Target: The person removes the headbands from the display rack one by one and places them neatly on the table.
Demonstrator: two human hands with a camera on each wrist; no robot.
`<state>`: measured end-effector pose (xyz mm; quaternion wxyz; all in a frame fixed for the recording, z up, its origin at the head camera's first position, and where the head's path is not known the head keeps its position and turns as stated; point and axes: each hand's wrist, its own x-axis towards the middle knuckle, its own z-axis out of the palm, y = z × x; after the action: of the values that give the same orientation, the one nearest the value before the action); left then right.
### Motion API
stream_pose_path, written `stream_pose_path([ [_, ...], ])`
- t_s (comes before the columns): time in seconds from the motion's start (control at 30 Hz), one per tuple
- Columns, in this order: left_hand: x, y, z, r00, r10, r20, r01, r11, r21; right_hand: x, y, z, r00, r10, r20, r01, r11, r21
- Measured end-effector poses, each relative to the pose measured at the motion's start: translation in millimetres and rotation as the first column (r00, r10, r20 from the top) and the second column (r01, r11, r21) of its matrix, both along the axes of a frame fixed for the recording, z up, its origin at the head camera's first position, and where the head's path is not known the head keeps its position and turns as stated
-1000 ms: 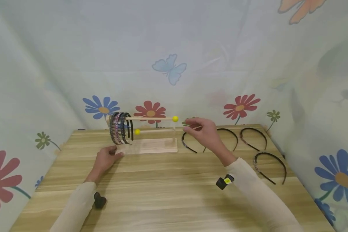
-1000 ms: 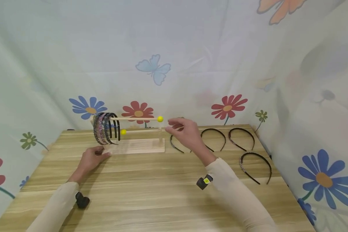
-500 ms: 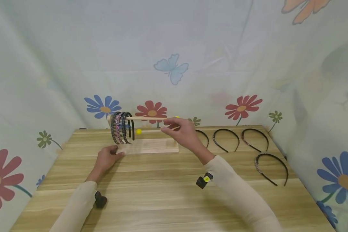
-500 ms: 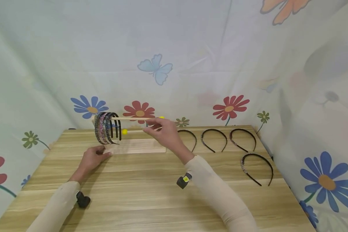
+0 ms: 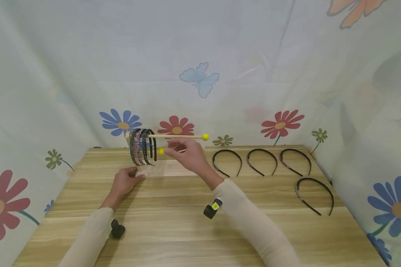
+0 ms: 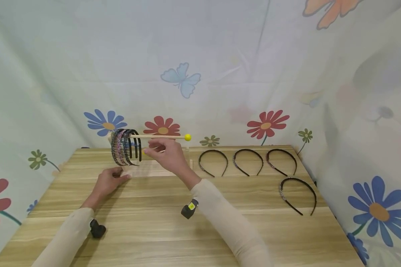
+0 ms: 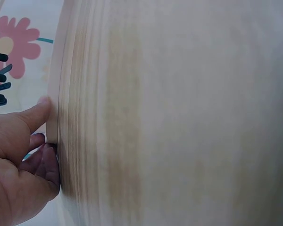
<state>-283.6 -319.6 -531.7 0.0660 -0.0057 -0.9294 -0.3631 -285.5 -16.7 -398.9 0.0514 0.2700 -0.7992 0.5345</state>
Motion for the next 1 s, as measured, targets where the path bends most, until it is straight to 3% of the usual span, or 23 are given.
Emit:
stream_pose_path([
  [0.43,0.2,0.9,2.8,1.000,0.002,-0.021,-0.003,1.000,-0.012,-6.2,-41,-16.3,0.994,0.043,0.101,-0.036,0.996,-0.076],
  [0.77,0.0,0.9,-1.3,0.997,-0.009,-0.071,0.007,1.000,-0.021,-12.7,-63,-31.2,0.998,0.020,0.063,-0.016,0.998,-0.064],
  [1.0,-0.1,0.5,-0.6,0.999,0.004,-0.050,-0.005,1.000,-0.023,-14.0,-73,-34.2,0.993,0.045,0.108,-0.036,0.996,-0.081],
])
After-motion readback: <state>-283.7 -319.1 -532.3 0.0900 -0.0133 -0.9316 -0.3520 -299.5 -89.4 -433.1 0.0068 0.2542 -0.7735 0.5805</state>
